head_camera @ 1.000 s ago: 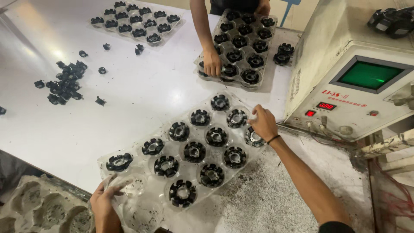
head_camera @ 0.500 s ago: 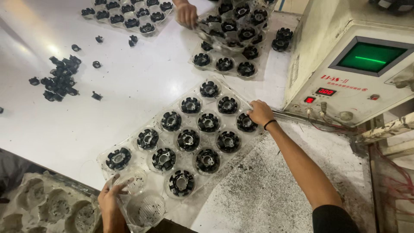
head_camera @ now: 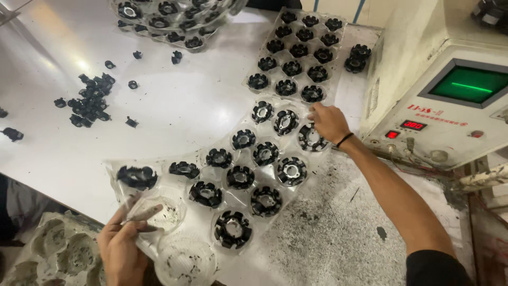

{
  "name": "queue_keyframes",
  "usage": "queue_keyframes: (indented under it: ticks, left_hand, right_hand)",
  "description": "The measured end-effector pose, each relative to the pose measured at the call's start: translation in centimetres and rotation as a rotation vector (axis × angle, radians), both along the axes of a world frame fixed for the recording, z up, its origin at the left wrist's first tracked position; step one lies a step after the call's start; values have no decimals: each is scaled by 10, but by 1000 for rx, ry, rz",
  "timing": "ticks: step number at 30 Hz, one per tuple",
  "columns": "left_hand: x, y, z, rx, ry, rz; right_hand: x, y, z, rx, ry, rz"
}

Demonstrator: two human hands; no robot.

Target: The person gathers black plastic coil-assembly parts from a worktable and stacks them into a clear tray, then sweeps scattered parts into a pile and arranges them into neat rows on the bench. They then use a handheld tool with a white handle to press along the rows of parts, working across the grid.

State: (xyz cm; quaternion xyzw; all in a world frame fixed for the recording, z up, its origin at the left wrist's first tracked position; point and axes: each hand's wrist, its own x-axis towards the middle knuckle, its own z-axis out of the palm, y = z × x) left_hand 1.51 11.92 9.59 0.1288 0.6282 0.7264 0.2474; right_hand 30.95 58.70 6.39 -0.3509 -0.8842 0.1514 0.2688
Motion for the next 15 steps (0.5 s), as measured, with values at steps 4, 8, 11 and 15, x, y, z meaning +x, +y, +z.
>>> queue_keyframes:
  ticks: [4, 8, 11, 15]
  left_hand:
    - [-10, 31, 79, 19, 185, -107]
    - [-62, 123, 105, 77, 214, -148]
    - [-94, 216, 96, 291, 82, -235]
    - [-96, 319, 81, 266, 92, -218]
  right_hand:
    - [-4, 36, 48, -92, 89, 101]
    - [-10, 79, 93, 76, 85, 17]
    - [-16, 106, 123, 169, 132, -149]
    - [-39, 120, 141, 209, 132, -416]
